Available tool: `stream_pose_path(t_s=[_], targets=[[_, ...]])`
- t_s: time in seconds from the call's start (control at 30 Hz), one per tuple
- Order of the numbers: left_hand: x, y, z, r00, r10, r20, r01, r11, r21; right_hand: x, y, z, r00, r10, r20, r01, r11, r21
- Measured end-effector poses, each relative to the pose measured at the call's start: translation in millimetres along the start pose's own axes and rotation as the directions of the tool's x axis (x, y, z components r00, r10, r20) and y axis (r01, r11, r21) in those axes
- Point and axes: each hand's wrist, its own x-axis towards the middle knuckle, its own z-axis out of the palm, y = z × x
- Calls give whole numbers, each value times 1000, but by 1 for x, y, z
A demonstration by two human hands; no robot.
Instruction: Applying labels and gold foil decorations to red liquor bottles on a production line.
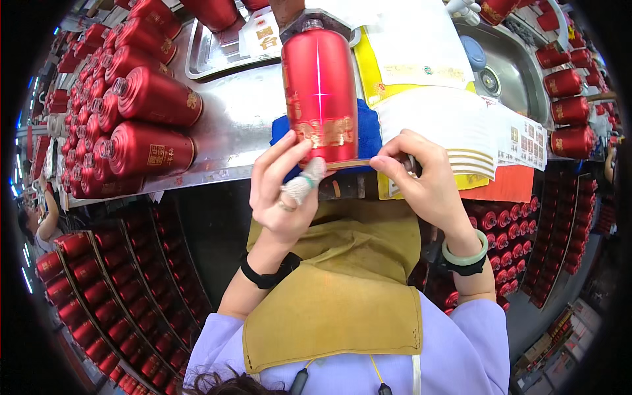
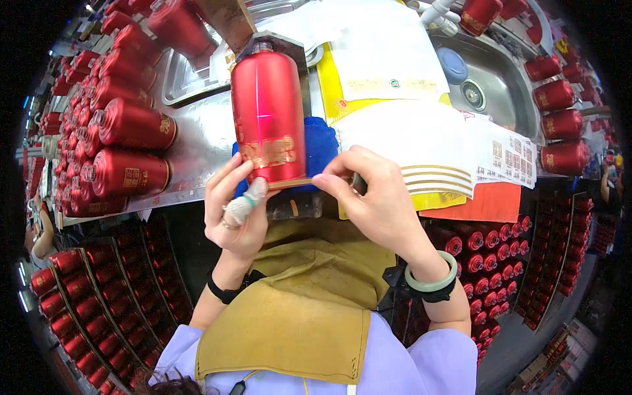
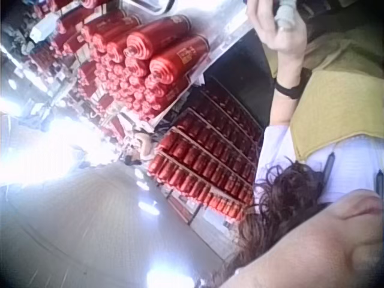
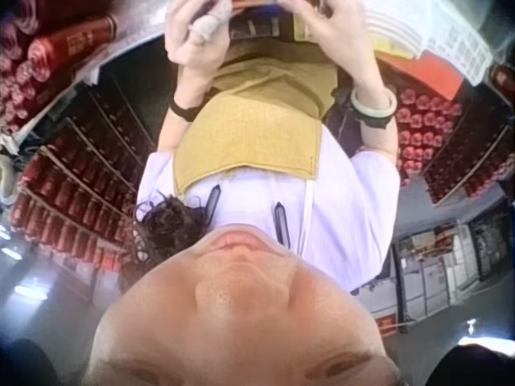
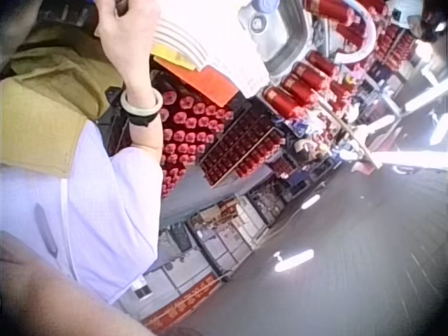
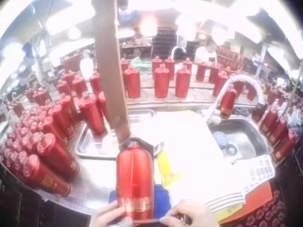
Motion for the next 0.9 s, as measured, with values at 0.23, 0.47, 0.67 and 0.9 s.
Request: stream_pose_path(t_s=[0.23, 0.47, 0.67, 0.9], targets=[[-5, -9, -13, 993, -108, -42, 105, 993, -56, 5, -4, 15, 999, -39, 7, 38, 996, 78], [5, 3, -15, 979, 155, 134, -181, 960, 213, 6, 4, 17, 999, -27, -22, 29, 995, 91], [-5, -10, -7, 996, -91, -14, 89, 992, -92, 6, 3, 20, 999, -39, -25, 42, 990, 132], [-7, -2, -8, 999, 43, -20, -41, 994, 98, 6, 1, 17, 998, -52, -25, 54, 994, 93]])
